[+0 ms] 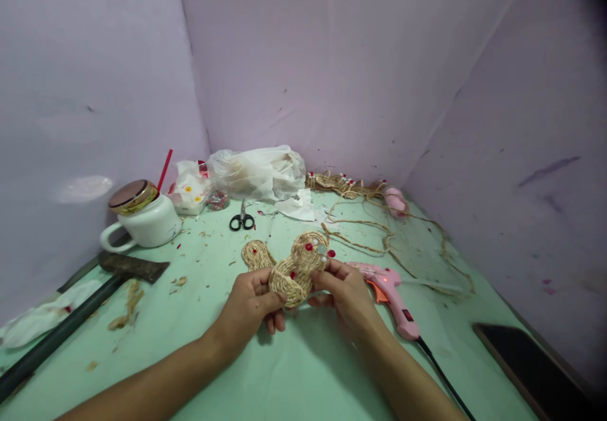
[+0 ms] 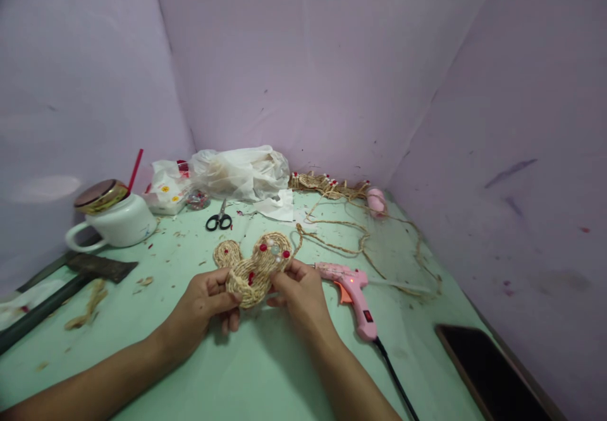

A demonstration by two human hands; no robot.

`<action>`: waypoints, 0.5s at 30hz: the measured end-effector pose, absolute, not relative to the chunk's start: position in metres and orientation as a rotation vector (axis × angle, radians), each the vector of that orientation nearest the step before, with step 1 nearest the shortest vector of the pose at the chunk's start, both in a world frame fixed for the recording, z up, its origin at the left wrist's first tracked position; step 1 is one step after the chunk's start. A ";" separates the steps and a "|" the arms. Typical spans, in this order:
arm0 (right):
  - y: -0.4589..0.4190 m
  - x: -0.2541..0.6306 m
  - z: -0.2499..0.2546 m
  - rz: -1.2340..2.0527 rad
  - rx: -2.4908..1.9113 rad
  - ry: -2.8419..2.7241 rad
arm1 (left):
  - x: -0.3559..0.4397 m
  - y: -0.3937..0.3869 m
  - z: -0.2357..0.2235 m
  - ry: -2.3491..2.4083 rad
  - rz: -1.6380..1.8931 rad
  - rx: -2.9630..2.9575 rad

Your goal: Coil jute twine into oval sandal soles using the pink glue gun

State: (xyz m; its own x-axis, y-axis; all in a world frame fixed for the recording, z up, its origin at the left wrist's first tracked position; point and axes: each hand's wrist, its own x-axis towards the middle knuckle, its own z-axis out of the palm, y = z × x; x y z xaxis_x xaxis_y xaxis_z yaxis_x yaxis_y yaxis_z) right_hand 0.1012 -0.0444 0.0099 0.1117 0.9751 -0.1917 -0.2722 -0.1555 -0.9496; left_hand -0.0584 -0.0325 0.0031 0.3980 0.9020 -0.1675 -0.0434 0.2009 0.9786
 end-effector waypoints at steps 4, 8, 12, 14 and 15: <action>-0.046 0.101 0.011 1.352 -1.176 -0.828 | -0.058 -0.032 0.002 0.936 0.814 1.178; -0.046 0.102 0.010 1.365 -1.160 -0.844 | -0.059 -0.032 0.001 0.940 0.816 1.179; -0.045 0.103 0.007 1.362 -1.166 -0.854 | -0.059 -0.033 0.001 0.946 0.814 1.183; -0.045 0.102 0.007 1.358 -1.169 -0.861 | -0.059 -0.033 0.001 0.947 0.810 1.186; -0.045 0.102 0.007 1.355 -1.172 -0.863 | -0.059 -0.033 0.001 0.946 0.808 1.187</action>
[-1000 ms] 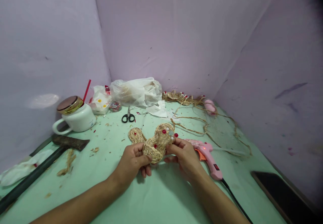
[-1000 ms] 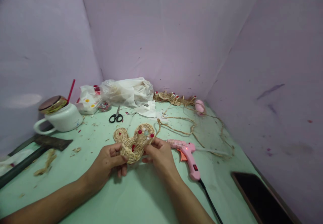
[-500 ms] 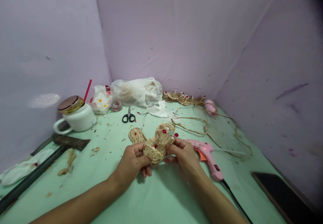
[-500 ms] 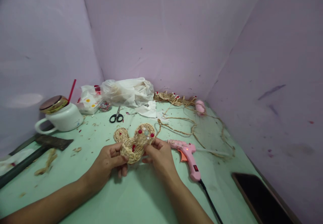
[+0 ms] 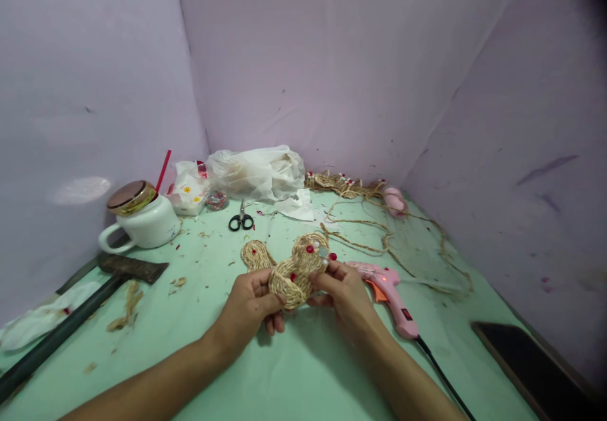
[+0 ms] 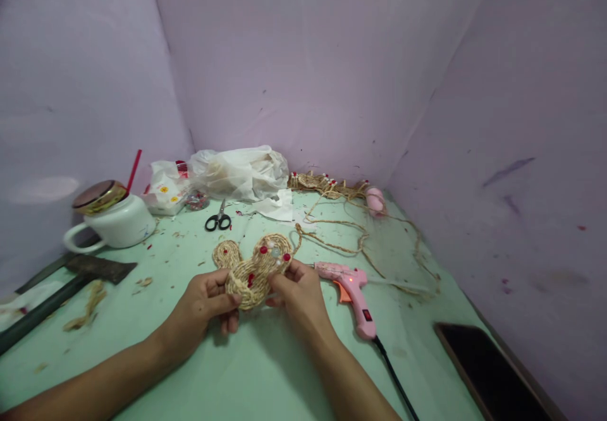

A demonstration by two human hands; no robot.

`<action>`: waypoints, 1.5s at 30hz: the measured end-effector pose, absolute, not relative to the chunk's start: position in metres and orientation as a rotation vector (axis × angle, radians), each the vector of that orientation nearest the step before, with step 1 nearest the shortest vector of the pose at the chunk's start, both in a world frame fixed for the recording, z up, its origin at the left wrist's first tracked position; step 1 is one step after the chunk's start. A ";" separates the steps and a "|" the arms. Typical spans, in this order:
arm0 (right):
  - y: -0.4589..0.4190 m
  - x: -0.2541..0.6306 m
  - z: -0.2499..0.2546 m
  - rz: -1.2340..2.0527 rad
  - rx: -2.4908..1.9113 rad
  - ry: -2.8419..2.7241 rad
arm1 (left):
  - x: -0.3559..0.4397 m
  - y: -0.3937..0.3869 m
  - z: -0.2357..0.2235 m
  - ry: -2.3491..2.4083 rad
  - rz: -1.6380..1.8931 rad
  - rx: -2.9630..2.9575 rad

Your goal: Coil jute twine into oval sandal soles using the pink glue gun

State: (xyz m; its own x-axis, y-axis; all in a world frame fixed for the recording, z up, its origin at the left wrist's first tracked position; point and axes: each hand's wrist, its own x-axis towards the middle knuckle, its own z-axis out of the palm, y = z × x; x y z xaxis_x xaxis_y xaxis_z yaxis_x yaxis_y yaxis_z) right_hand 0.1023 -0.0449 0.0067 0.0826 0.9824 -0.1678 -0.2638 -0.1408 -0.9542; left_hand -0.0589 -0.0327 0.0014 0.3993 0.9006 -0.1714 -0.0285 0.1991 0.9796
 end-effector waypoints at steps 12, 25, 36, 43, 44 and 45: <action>-0.047 0.099 0.006 1.300 -1.133 -0.844 | -0.060 -0.033 0.002 0.962 0.814 1.189; -0.046 0.093 0.006 1.284 -1.095 -0.851 | -0.060 -0.034 0.002 0.964 0.815 1.209; -0.050 0.094 0.010 1.305 -1.095 -0.893 | -0.059 -0.033 0.001 0.952 0.807 1.217; -0.049 0.094 0.013 1.243 -1.138 -0.903 | -0.059 -0.034 0.001 0.948 0.800 1.210; -0.049 0.094 0.014 1.241 -1.145 -0.903 | -0.059 -0.034 0.001 0.947 0.800 1.208; -0.049 0.094 0.014 1.241 -1.149 -0.904 | -0.059 -0.035 0.001 0.946 0.801 1.206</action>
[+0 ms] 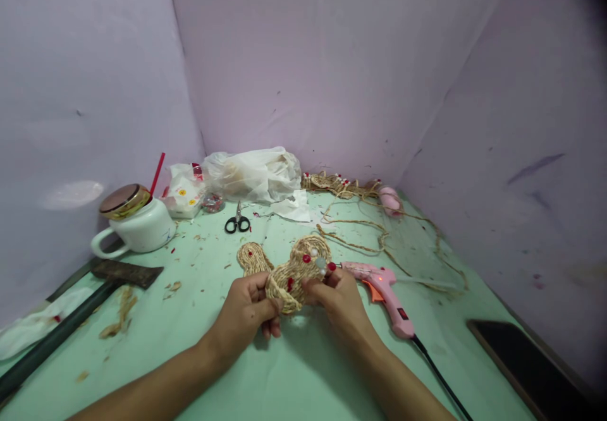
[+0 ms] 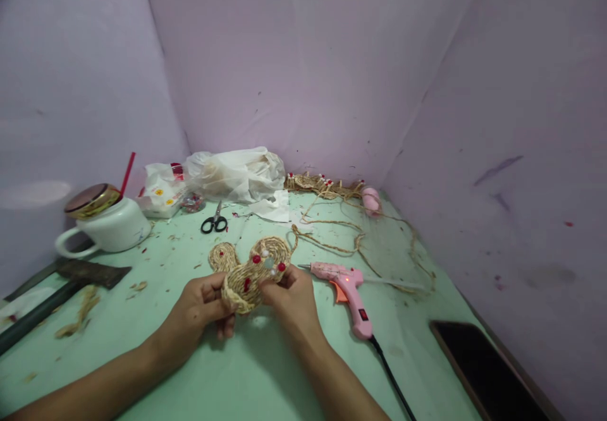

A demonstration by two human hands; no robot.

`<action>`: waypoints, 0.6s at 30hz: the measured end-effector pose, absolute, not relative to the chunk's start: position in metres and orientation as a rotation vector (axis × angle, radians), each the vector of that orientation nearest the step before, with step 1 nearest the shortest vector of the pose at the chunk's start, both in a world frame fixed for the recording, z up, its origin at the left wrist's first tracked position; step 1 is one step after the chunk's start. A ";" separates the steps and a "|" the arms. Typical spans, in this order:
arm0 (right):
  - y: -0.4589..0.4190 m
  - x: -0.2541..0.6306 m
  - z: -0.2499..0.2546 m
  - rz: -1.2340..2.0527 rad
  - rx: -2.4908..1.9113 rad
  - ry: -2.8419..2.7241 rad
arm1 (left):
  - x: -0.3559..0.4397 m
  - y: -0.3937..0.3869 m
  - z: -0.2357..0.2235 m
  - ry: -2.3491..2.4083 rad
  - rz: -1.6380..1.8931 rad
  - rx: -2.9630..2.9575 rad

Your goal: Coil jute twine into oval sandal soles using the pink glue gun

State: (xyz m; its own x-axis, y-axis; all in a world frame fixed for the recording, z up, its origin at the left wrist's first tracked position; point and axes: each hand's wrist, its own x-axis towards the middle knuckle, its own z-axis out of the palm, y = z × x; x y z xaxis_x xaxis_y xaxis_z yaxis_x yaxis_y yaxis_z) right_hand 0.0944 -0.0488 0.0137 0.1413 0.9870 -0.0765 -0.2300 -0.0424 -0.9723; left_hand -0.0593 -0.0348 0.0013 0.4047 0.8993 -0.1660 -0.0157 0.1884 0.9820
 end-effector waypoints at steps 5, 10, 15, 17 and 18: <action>-0.050 0.095 0.011 1.264 -1.133 -0.921 | -0.060 -0.035 0.001 0.936 0.811 1.188; -0.049 0.093 0.009 1.256 -1.129 -0.917 | -0.059 -0.032 0.000 0.908 0.797 1.133; -0.048 0.092 0.011 1.230 -1.163 -0.876 | -0.057 -0.032 0.002 0.886 0.751 1.077; -0.048 0.092 0.012 1.223 -1.177 -0.858 | -0.057 -0.032 0.003 0.888 0.734 1.058; -0.047 0.091 0.013 1.218 -1.183 -0.849 | -0.057 -0.032 0.003 0.889 0.726 1.051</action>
State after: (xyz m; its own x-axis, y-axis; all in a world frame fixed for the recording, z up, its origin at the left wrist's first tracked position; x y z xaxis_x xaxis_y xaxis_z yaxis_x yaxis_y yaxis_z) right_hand 0.0911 -0.0475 0.0126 0.1920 0.9757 -0.1053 -0.2391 -0.0575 -0.9693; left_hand -0.0568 -0.0321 0.0034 0.4636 0.8469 -0.2605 -0.0865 0.3359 0.9379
